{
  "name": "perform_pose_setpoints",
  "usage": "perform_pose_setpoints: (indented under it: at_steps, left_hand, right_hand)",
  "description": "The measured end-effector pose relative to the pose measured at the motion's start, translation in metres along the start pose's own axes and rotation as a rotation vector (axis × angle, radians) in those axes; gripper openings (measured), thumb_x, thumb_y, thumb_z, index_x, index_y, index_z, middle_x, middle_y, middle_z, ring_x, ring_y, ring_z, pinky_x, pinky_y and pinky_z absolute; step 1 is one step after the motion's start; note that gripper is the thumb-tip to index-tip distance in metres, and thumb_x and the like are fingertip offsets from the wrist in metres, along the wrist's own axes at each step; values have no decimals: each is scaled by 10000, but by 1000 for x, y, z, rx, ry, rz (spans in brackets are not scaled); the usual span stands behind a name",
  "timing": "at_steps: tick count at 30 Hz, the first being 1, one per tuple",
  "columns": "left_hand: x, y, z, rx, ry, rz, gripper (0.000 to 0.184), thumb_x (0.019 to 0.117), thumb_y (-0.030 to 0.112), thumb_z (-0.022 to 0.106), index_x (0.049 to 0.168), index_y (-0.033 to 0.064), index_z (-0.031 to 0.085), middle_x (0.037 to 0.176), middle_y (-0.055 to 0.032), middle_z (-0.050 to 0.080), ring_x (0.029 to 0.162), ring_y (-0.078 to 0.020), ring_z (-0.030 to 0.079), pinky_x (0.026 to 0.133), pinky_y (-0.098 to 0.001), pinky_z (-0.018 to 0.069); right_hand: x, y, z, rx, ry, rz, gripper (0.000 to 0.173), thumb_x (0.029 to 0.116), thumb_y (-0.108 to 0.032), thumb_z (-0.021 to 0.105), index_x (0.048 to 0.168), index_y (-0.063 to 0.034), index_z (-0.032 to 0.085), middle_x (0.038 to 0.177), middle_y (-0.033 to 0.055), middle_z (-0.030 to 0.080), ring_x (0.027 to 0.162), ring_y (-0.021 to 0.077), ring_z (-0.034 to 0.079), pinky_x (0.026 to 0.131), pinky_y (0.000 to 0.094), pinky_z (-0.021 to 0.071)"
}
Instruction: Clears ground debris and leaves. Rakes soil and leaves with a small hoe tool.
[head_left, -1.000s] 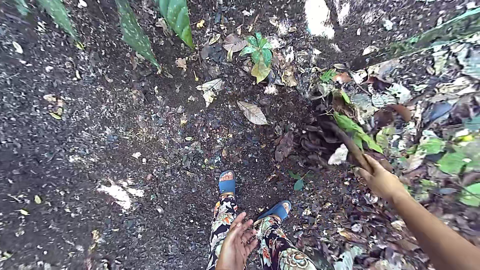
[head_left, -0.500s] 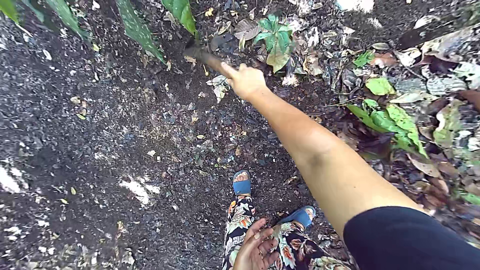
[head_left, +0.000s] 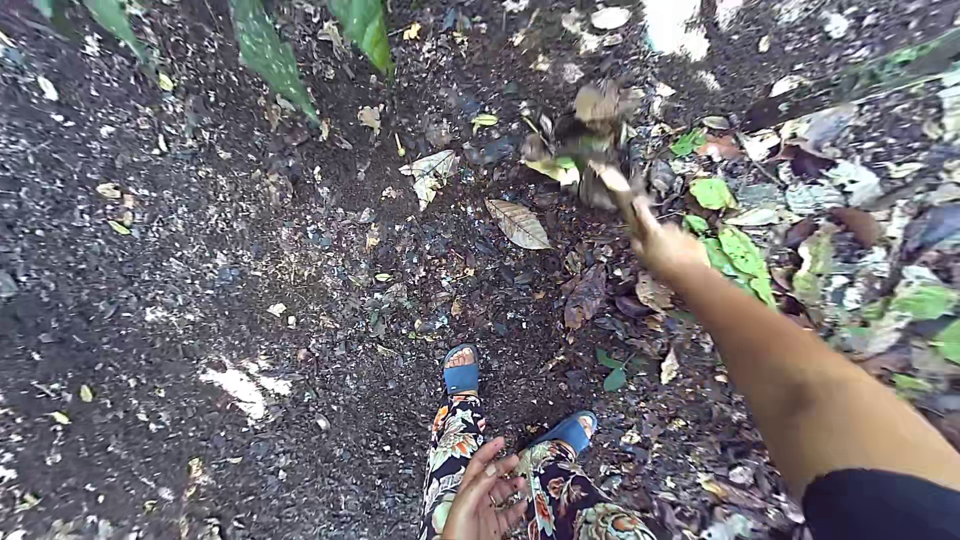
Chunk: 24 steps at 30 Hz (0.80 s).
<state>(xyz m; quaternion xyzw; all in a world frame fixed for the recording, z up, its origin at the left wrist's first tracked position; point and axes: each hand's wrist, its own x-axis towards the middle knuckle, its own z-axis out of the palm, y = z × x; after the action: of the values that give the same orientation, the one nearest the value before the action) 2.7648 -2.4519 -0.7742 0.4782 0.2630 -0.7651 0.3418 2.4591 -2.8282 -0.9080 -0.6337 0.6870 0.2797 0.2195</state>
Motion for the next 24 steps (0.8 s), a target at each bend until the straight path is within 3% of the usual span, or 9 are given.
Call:
perform_pose_setpoints:
  at_steps: [2,6,8,11,14,20,22,24]
  left_hand:
    - [1,-2,1,34,13,-13,494,1021,269,458,1492,120,463,1288,-152,656,1067,-294,680,916,-473,564]
    - [-2,-1,5,67,77,-34,476,1049,264,411,1502,124,457,1302,-155,645,1068,-298,674,923,-483,551]
    - [-2,-4,4,70,80,-34,473,1050,270,412,1498,127,464,1302,-153,645,1072,-300,672,927,-489,549]
    - [-3,-8,2,48,82,-32,467,1051,268,431,1495,131,472,1304,-159,646,1066,-301,679,918,-480,558]
    - [-5,-11,1,41,92,-28,470,1051,265,432,1498,127,468,1311,-166,642,1075,-308,677,920,-482,560]
    - [-1,-20,4,97,79,-35,501,1028,277,467,1507,130,458,1327,-163,633,1084,-302,671,936,-482,553]
    - [0,-21,6,120,86,-27,518,1018,286,469,1512,131,444,1327,-161,637,1090,-300,675,935,-478,557]
    - [1,-23,6,112,86,-16,515,1018,287,472,1508,129,443,1320,-163,642,1092,-307,677,937,-486,558]
  right_hand:
    - [-55,56,27,-58,-113,41,758,1059,-291,512,1664,-334,59,1186,395,614,1013,625,622,778,773,486]
    - [-169,119,41,-167,-376,224,707,1067,-349,509,1663,-331,128,1254,346,632,1102,573,629,869,747,491]
    - [-209,125,38,-158,-396,268,698,1056,-369,541,1655,-343,183,1279,325,635,1100,562,636,877,744,486]
    - [-241,84,26,-56,-288,176,687,1041,-353,581,1641,-359,248,1302,310,624,1044,551,653,835,736,496]
    - [-215,-3,15,63,-182,-59,656,1044,-336,570,1631,-373,279,1259,297,632,964,524,667,784,704,516]
    - [-71,-200,28,110,-62,-452,657,1047,-274,548,1619,-426,262,1276,297,611,975,491,671,761,648,542]
    - [-35,-232,32,64,-104,-474,702,1039,-193,538,1631,-416,232,1336,307,571,1026,509,651,803,657,531]
    - [-18,-215,35,50,-157,-420,752,1032,-113,525,1634,-431,203,1359,324,556,1063,541,634,835,689,514]
